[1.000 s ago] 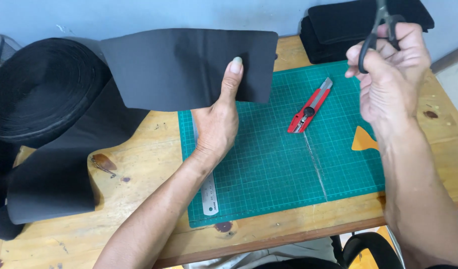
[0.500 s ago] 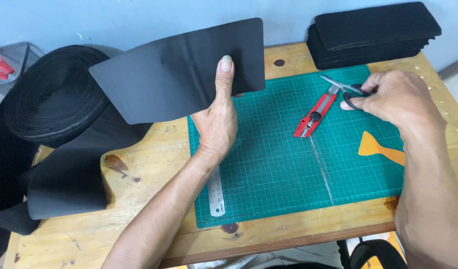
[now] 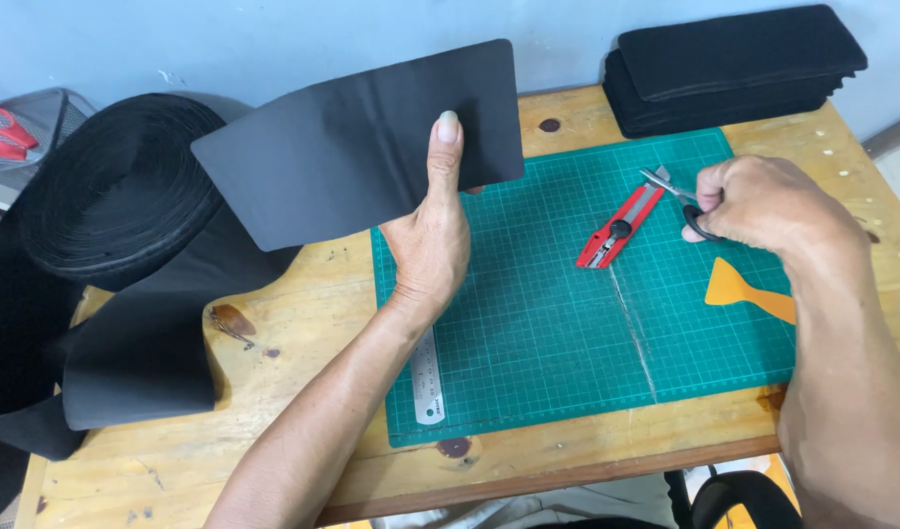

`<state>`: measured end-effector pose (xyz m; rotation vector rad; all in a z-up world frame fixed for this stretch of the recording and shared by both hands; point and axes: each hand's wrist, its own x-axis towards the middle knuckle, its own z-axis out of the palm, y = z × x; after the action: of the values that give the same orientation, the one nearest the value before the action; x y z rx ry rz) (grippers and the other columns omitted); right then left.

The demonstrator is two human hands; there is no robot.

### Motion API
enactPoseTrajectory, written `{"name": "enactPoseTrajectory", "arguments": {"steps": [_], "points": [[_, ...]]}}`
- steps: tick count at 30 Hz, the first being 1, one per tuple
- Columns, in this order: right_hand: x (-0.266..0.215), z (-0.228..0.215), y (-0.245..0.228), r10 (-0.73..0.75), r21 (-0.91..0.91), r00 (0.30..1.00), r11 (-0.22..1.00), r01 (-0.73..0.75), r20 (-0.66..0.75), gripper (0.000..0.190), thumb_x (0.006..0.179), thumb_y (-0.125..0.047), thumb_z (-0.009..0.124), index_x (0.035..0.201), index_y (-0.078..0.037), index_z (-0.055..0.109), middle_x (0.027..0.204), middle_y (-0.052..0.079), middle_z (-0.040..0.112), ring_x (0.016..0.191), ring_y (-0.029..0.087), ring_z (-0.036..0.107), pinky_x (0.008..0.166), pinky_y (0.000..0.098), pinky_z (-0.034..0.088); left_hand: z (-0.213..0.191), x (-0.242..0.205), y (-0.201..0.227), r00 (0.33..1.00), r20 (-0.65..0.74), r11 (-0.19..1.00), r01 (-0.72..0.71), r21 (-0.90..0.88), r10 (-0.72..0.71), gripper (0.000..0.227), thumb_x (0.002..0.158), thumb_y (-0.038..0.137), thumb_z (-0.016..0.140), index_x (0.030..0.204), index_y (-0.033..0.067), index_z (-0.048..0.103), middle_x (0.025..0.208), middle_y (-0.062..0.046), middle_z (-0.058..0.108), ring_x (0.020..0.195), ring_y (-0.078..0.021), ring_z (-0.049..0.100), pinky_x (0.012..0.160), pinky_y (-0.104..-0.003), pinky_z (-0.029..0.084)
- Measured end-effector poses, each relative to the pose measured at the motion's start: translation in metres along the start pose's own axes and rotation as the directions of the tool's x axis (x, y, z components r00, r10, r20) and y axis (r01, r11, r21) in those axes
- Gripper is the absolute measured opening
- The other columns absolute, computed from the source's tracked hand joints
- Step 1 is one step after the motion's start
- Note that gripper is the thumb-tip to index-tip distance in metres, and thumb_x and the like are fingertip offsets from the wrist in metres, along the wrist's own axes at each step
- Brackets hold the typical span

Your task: Cutting a strip of black material from a roll, folding it, and using a scraper to smooth it on a cutting mat.

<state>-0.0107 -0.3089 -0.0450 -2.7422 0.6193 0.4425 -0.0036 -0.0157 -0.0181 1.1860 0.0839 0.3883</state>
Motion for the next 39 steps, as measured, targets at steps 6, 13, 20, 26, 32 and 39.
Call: {"name": "enactPoseTrajectory", "arguments": {"steps": [6, 13, 20, 26, 32, 39], "points": [[-0.021, -0.012, -0.012, -0.041, -0.034, 0.999, 0.999, 0.041, -0.009, 0.027, 0.090, 0.000, 0.060, 0.095, -0.011, 0.084, 0.095, 0.006, 0.083, 0.092, 0.025, 0.072, 0.077, 0.0404, 0.053, -0.001, -0.005, -0.004, 0.997, 0.066, 0.993, 0.026, 0.111, -0.034, 0.065, 0.082, 0.044, 0.072, 0.134, 0.0059, 0.064, 0.139, -0.008, 0.067, 0.133, -0.0197, 0.063, 0.121, -0.033, 0.045], [-0.044, 0.024, -0.049, -0.484, 0.822, 0.831, 0.331, 0.464, -0.274, 0.009, 0.105, -0.003, 0.063, 0.110, 0.000, 0.070, 0.088, 0.012, 0.070, 0.063, 0.012, 0.057, 0.054, 0.0216, 0.047, 0.004, -0.025, -0.027, 0.985, 0.169, 0.987, 0.002, 0.164, -0.030, 0.057, 0.084, 0.044, 0.072, 0.128, 0.0067, 0.067, 0.132, -0.009, 0.071, 0.127, -0.0193, 0.065, 0.118, -0.033, 0.047], [-0.042, 0.062, -0.068, -0.454, 0.813, 0.753, 0.097, 0.574, -0.477, 0.009, 0.092, 0.004, 0.078, 0.097, 0.004, 0.070, 0.069, 0.010, 0.063, 0.053, 0.011, 0.061, 0.042, 0.0219, 0.051, 0.007, -0.018, -0.027, 0.979, 0.137, 0.985, 0.135, 0.108, -0.149, 0.060, 0.079, 0.033, 0.085, 0.128, 0.0049, 0.066, 0.123, -0.009, 0.072, 0.120, -0.0184, 0.065, 0.109, -0.040, 0.054], [-0.036, 0.039, -0.054, -0.508, 0.481, 0.593, 0.347, 0.805, -0.625, 0.018, 0.098, 0.002, 0.075, 0.114, 0.010, 0.071, 0.095, 0.014, 0.067, 0.071, 0.014, 0.055, 0.055, 0.0237, 0.041, -0.020, 0.058, -0.019, 0.915, 0.079, 0.804, 0.387, -0.452, -0.395, 0.072, 0.064, 0.020, 0.085, 0.130, 0.0013, 0.065, 0.124, -0.018, 0.074, 0.111, -0.0286, 0.072, 0.098, -0.043, 0.062], [-0.033, 0.037, -0.048, -0.769, -0.081, 0.121, 0.219, 0.972, -0.627, 0.046, 0.082, 0.031, 0.050, 0.112, 0.009, 0.076, 0.121, 0.030, 0.066, 0.101, 0.035, 0.066, 0.084, 0.0365, 0.054, -0.058, 0.098, 0.021, 0.539, 0.468, 0.625, 0.780, 0.037, -0.700, 0.106, 0.042, 0.077, 0.050, 0.115, 0.0015, 0.067, 0.120, -0.029, 0.066, 0.088, -0.0365, 0.071, 0.063, -0.044, 0.056], [-0.039, 0.038, -0.050, -0.811, -0.020, 0.138, 0.181, 0.983, -0.568, 0.051, 0.083, 0.027, 0.042, 0.119, 0.009, 0.072, 0.143, 0.033, 0.053, 0.049, 0.005, 0.041, 0.109, 0.0437, 0.054, -0.076, 0.104, 0.000, 0.524, 0.514, 0.680, 0.184, 0.710, -0.679, 0.093, 0.071, 0.021, 0.081, 0.154, 0.0090, 0.041, 0.129, -0.021, 0.070, 0.102, -0.0255, 0.077, 0.085, -0.036, 0.065]]}}
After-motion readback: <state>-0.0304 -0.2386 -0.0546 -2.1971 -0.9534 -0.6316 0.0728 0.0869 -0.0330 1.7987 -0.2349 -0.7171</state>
